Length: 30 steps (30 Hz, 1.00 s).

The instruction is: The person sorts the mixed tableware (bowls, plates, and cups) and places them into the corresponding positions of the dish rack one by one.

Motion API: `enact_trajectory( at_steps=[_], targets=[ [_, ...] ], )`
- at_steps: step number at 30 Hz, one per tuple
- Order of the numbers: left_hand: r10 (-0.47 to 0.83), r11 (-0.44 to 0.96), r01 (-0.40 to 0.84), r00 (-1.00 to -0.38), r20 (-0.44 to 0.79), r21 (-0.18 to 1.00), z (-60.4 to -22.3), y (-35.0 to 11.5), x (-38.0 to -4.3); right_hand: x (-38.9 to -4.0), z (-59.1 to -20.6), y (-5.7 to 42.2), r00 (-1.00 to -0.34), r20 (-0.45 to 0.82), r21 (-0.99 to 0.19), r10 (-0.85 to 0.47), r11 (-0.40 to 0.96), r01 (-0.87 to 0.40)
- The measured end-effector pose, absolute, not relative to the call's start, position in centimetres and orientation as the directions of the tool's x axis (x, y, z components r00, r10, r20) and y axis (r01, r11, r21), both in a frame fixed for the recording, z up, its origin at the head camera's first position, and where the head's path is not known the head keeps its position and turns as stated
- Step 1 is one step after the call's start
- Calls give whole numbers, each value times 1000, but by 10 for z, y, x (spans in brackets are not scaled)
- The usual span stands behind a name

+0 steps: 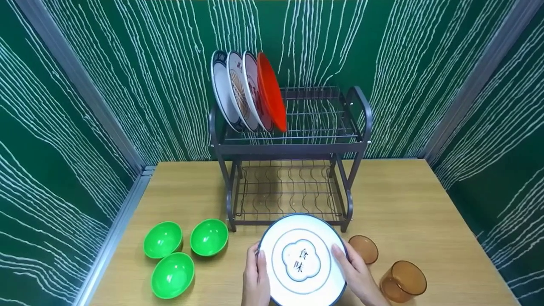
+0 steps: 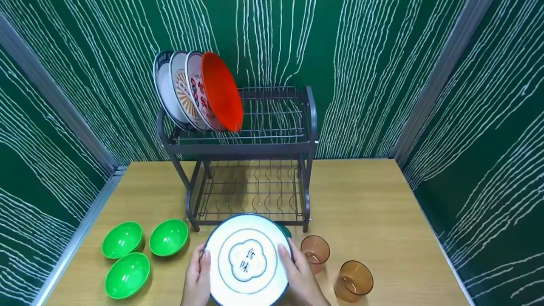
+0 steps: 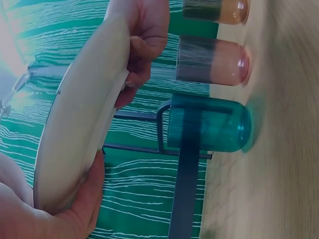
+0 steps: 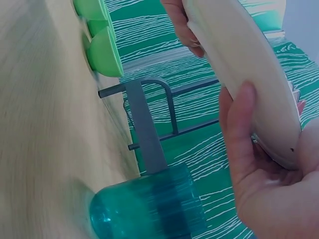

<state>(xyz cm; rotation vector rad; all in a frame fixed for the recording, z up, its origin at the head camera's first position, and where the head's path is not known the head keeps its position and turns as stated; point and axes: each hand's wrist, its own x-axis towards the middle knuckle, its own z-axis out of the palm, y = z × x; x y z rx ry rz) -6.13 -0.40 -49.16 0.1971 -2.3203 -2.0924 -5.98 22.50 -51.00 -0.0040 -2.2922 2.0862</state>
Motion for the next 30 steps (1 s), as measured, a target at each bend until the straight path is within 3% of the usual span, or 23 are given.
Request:
enact_trajectory(
  at_steps=[17,23,27,30],
  targets=[
    [-44,-6,-212,-976,-212,977,-491,-11,-64,-59,-508,235,-991,-68,-991,115,103,80],
    [-49,-127,-66,-996,-73,990,-502,-19,-61,-53,-510,246,-976,-160,-984,147,51,169],
    [-75,-157,51,-996,40,986,-510,-24,-60,-48,-515,251,-975,-116,-993,189,13,120],
    [-103,-118,-6,-995,-18,993,-512,-26,-61,-45,-518,254,-969,-119,-993,215,-22,117]
  ],
)
